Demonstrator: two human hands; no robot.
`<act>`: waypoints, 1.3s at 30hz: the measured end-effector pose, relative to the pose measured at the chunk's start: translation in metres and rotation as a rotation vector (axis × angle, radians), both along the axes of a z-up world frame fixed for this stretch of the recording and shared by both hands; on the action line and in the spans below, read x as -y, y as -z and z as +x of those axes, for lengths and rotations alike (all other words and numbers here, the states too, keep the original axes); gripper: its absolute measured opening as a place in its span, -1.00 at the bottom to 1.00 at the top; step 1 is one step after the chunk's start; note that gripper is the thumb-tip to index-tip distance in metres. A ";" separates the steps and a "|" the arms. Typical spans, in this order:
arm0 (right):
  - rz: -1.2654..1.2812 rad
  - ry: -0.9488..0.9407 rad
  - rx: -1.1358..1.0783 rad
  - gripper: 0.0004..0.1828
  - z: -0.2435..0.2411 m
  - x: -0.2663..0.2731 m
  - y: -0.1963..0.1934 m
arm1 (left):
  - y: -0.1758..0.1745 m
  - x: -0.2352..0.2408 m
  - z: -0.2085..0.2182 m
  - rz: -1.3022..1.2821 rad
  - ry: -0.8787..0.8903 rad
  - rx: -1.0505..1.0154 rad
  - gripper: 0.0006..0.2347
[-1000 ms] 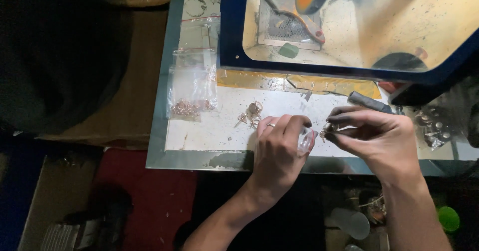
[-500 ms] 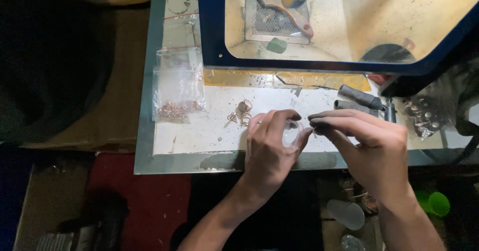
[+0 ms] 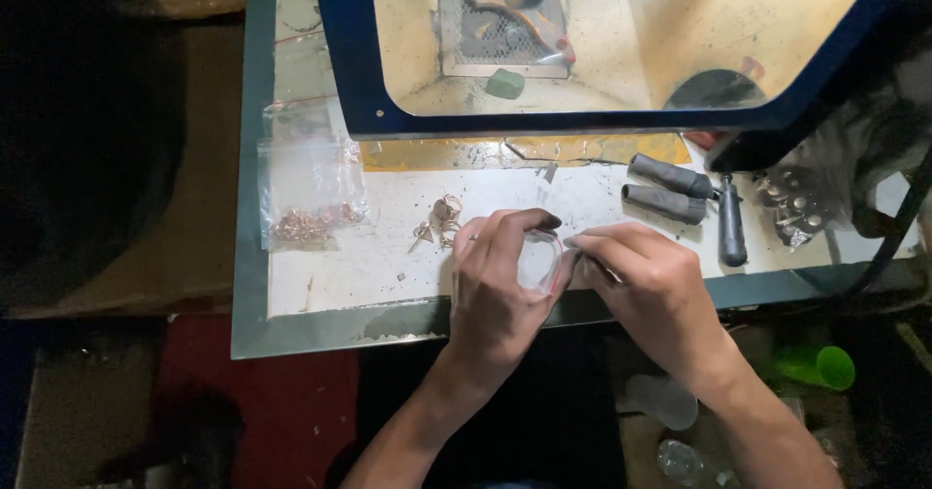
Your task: The person removes small metal jewelry pieces from a plastic bag and places them on the workbench. Then the person uses a bench grinder with a rotating wheel to polish each piece individually, holding them against the wheel and rotating them by hand.
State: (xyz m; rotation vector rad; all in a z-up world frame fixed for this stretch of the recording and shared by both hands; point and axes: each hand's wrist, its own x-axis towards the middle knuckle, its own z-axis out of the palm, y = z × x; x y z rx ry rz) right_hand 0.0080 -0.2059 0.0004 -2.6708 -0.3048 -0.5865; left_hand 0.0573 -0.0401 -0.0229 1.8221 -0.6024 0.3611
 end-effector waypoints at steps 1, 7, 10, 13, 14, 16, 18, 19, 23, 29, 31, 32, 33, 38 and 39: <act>0.002 0.002 0.001 -0.82 -0.002 -0.005 -0.011 | 0.001 0.001 -0.001 0.002 0.002 0.001 -0.74; 0.310 -0.158 0.126 -0.91 -0.010 -0.039 -0.073 | -0.001 0.000 -0.005 0.075 0.009 0.053 -0.77; 0.200 -0.337 0.048 -0.85 -0.005 -0.041 -0.074 | 0.000 0.000 -0.007 0.023 0.043 0.018 -0.52; 0.184 -0.353 0.055 -0.83 -0.005 -0.044 -0.071 | 0.003 0.003 -0.008 -0.009 -0.013 0.003 -0.55; 0.177 -0.323 0.071 -0.85 -0.007 -0.047 -0.071 | 0.001 0.002 -0.008 -0.017 -0.004 -0.001 -0.59; 0.175 -0.310 0.086 -0.85 -0.011 -0.046 -0.065 | -0.004 -0.001 -0.009 -0.021 -0.012 -0.004 -0.63; 0.023 -0.199 0.040 -0.74 -0.017 -0.039 -0.051 | -0.011 -0.001 -0.011 -0.050 0.010 -0.069 -0.72; 0.026 -0.210 0.040 -0.74 -0.014 -0.037 -0.049 | -0.006 -0.002 -0.010 -0.048 -0.001 -0.070 -0.72; 0.233 -0.086 -0.010 -0.92 -0.004 -0.023 -0.040 | -0.011 -0.012 -0.010 -0.042 0.126 -0.057 -0.48; 0.627 -0.103 -0.048 -0.80 0.001 -0.019 -0.025 | -0.024 -0.032 -0.008 -0.269 0.202 -0.253 -0.78; 0.766 -0.133 -0.097 -0.75 0.001 -0.019 -0.019 | -0.025 -0.034 -0.006 -0.324 0.149 -0.359 -0.81; 0.846 -0.096 -0.104 -0.74 0.000 -0.018 -0.015 | -0.025 -0.035 -0.006 -0.352 0.147 -0.388 -0.82; 0.925 -0.058 -0.111 -0.72 -0.001 -0.017 -0.010 | -0.025 -0.035 -0.006 -0.380 0.144 -0.417 -0.82; 0.996 -0.007 -0.083 -0.64 0.000 -0.013 -0.002 | -0.028 -0.040 -0.004 -0.463 0.167 -0.401 -0.84; 1.053 -0.039 -0.076 -0.60 0.000 -0.012 0.000 | -0.029 -0.042 -0.004 -0.447 0.154 -0.378 -0.85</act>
